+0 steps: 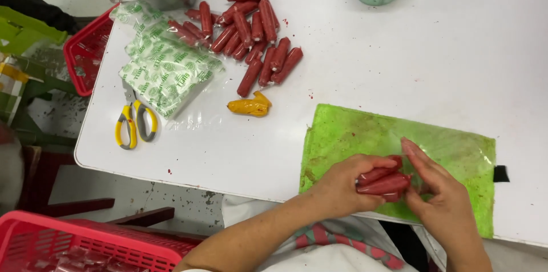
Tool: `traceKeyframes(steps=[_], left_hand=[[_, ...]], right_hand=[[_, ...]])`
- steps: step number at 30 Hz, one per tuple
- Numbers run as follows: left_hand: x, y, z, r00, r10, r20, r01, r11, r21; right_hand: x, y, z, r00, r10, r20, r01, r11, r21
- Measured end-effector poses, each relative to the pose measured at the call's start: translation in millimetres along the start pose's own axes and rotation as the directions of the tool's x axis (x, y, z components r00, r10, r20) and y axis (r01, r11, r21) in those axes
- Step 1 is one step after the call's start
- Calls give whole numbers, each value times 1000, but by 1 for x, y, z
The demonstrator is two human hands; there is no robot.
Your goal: A person is manually packaging small red sausages into plastic bags, inserting labels, and sealing them using a heat sealer.
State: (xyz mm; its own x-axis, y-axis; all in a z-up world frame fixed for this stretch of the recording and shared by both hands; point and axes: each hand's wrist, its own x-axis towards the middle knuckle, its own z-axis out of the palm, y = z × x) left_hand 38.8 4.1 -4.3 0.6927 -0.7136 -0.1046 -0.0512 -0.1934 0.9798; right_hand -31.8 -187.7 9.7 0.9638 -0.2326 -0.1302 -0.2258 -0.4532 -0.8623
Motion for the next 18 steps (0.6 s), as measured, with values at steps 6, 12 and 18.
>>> traceKeyframes(steps=[6,12,18], left_hand=[[11,17,13,953,26,-301,-44,998,-54],[25,22,6,895,-345,-282,151,831,-535],[41,27,13,980,68,-185,-47,992,115]], right_hand=[[0,-11,13,906,-417,-78,356,848,-393],[3,-2,29,902,-433,13,372,760,-533],[11,1,33,870,-484,-95,418,826,-378]])
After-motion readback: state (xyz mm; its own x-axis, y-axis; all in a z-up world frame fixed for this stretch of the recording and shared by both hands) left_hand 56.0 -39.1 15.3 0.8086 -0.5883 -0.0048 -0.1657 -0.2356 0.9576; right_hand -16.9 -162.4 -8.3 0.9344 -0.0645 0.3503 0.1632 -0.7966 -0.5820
